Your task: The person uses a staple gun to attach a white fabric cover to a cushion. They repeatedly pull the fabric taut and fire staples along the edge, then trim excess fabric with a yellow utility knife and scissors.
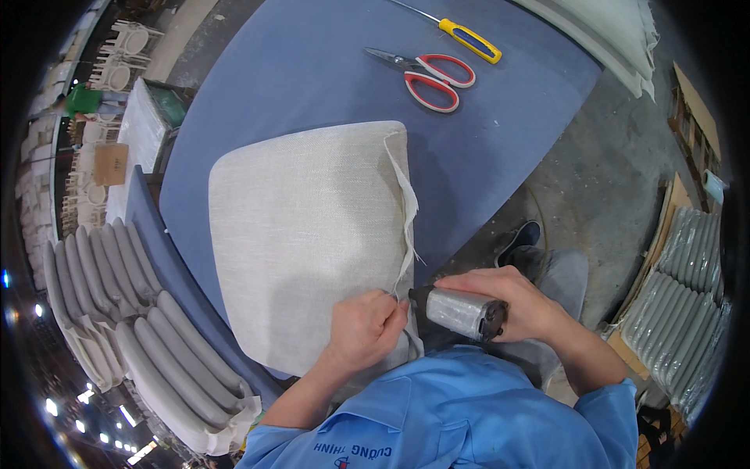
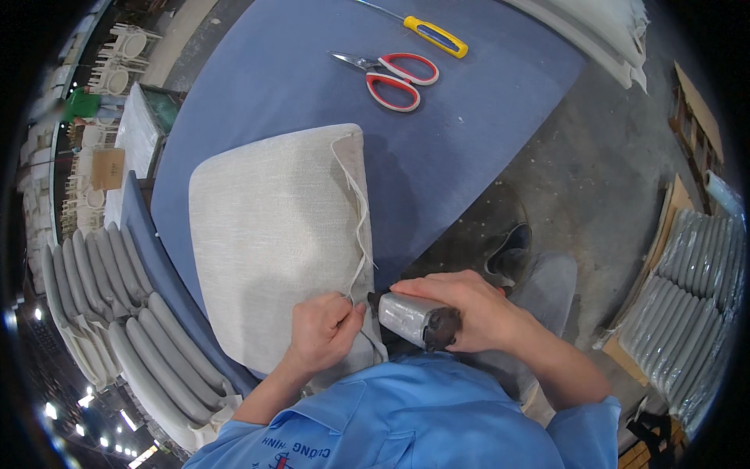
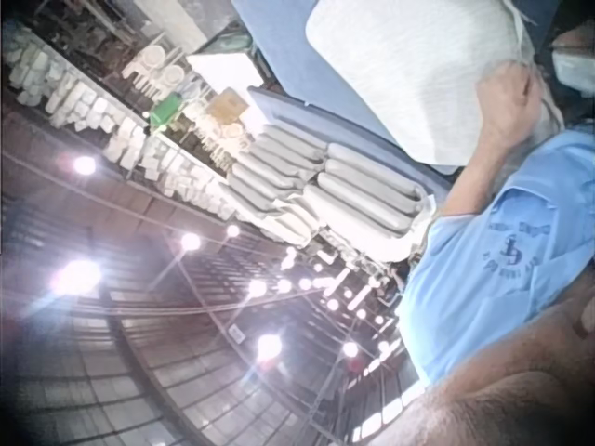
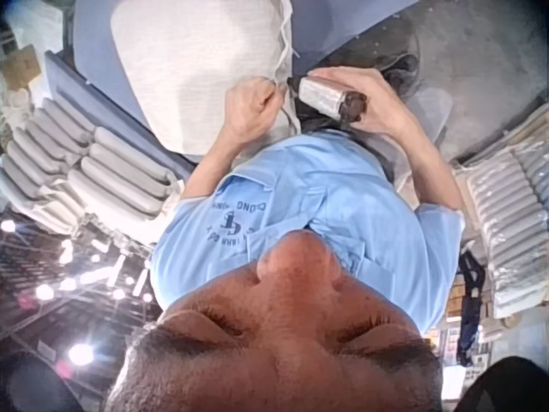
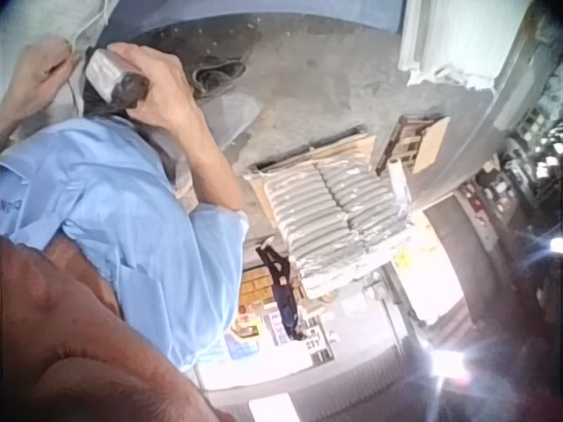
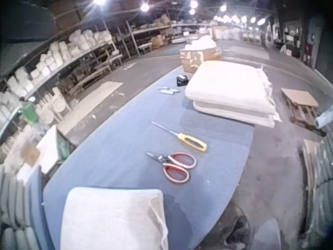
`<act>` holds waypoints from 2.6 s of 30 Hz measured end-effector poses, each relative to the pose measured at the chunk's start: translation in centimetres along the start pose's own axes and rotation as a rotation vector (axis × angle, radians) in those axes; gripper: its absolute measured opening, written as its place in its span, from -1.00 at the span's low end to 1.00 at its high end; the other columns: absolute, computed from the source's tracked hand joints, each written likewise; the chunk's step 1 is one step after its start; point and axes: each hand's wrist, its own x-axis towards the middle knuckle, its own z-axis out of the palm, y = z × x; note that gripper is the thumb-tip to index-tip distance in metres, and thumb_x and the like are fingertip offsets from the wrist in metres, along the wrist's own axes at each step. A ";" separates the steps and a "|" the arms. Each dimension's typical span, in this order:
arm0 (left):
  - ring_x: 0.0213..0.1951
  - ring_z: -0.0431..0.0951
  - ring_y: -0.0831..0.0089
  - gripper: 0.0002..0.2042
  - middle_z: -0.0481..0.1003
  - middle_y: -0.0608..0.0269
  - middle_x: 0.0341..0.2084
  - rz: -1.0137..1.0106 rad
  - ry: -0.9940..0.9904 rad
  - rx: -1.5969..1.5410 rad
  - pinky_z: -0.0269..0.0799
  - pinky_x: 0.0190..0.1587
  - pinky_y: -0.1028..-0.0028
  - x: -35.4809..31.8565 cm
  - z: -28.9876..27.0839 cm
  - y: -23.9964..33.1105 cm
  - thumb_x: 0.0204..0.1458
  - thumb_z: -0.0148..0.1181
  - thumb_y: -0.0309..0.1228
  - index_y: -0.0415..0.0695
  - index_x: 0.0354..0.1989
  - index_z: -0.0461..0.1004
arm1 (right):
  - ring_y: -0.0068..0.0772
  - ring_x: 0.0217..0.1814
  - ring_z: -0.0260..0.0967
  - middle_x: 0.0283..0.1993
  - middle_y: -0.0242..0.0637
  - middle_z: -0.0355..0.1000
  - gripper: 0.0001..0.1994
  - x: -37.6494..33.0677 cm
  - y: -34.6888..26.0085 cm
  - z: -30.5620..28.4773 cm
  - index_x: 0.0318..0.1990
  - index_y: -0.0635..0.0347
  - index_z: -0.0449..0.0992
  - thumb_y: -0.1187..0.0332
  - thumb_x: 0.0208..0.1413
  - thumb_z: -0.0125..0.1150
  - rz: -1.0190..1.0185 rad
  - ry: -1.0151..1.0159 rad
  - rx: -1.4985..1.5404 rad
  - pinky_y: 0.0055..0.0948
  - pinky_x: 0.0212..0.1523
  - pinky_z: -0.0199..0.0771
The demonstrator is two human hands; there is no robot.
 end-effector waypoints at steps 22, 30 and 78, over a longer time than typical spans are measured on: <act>-0.58 0.49 0.02 -0.72 0.42 0.09 -0.61 0.046 0.025 0.006 0.33 -0.52 0.09 -0.4 1.0 -0.4 0.20 0.42 -0.49 -0.16 -0.52 0.44 | 0.16 0.06 0.71 0.02 -0.07 0.70 -0.34 1.6 -3.6 0.8 0.33 0.09 0.56 0.36 0.02 0.62 0.200 -0.017 -0.080 -0.02 0.05 0.69; -0.49 0.56 -0.06 -0.68 0.49 0.04 -0.57 -0.042 -0.045 0.171 0.42 -0.41 0.06 -0.6 -0.2 1.8 0.32 0.36 -0.36 -0.17 -0.50 0.51 | 0.10 0.09 0.70 0.07 -0.06 0.69 -0.27 -2.3 -3.1 0.4 0.37 0.18 0.59 0.45 -0.07 0.63 0.065 0.148 -0.069 -0.10 0.08 0.68; -0.55 0.52 0.07 -0.75 0.47 0.10 -0.59 -0.050 -0.038 -0.102 0.34 -0.46 0.14 -0.2 -0.1 -0.2 0.30 0.41 -0.47 -0.21 -0.46 0.55 | 0.15 0.03 0.68 -0.01 -0.05 0.66 -0.32 1.1 -2.9 0.6 0.33 0.13 0.59 0.38 -0.03 0.63 0.187 -0.070 -0.099 -0.04 0.03 0.65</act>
